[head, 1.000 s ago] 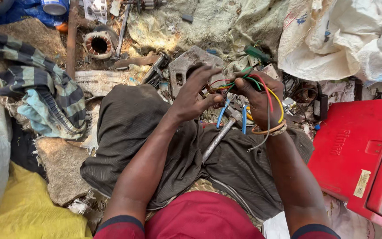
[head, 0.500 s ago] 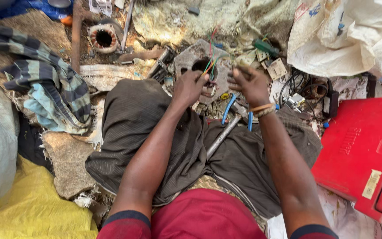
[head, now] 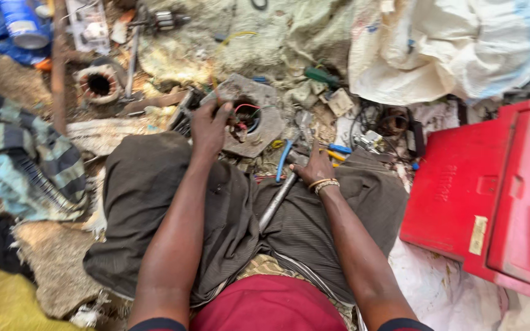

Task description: The person disassembles a small electric motor using a screwdriver, hammer, and pliers. They remove the rotor, strike the stator housing with a hammer, and strip wires from the motor assembly.

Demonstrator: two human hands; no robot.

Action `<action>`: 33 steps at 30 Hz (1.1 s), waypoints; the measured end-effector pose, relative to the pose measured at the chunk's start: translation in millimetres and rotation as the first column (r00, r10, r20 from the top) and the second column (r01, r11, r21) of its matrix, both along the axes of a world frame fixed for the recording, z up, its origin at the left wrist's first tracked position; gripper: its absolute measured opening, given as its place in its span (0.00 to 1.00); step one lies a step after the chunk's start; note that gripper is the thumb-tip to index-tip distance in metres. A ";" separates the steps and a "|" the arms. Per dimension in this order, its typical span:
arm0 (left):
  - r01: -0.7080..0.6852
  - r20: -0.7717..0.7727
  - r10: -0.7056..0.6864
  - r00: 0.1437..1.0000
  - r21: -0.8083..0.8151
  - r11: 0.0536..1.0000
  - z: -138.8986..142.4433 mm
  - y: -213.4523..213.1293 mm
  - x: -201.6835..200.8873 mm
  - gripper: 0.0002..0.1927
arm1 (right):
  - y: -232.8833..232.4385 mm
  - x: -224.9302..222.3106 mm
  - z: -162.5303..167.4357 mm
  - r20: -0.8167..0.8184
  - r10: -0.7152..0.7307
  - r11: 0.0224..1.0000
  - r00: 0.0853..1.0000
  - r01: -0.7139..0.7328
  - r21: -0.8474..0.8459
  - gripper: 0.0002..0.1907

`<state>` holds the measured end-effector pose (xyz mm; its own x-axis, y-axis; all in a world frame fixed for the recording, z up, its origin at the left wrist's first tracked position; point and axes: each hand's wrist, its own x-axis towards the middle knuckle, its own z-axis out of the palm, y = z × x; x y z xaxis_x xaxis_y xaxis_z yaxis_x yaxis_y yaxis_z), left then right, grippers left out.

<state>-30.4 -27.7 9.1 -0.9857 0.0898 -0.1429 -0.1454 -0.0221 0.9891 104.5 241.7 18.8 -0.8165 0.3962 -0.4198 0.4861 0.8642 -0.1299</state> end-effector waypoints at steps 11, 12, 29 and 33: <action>-0.057 -0.170 0.017 0.985 -0.233 0.971 13.0 -8.6 4.5 0.12 | 13.3 -5.3 23.9 -0.220 -0.170 0.982 0.961 0.148 -0.116 0.18; -0.050 -0.126 0.030 0.992 -0.164 0.985 14.2 -9.0 3.8 0.12 | 17.0 -2.8 32.7 -0.185 -0.196 0.978 0.963 0.178 -0.108 0.18; 0.068 -0.066 -0.043 0.997 0.458 0.886 12.1 -8.6 1.1 0.12 | -75.7 59.3 95.3 0.131 -0.411 -0.316 0.902 -0.006 -0.949 0.45; 0.067 -0.036 -0.056 0.998 0.543 0.837 7.9 -6.6 2.0 0.12 | -92.6 74.1 87.8 0.209 -0.382 -0.374 0.900 0.056 -0.926 0.49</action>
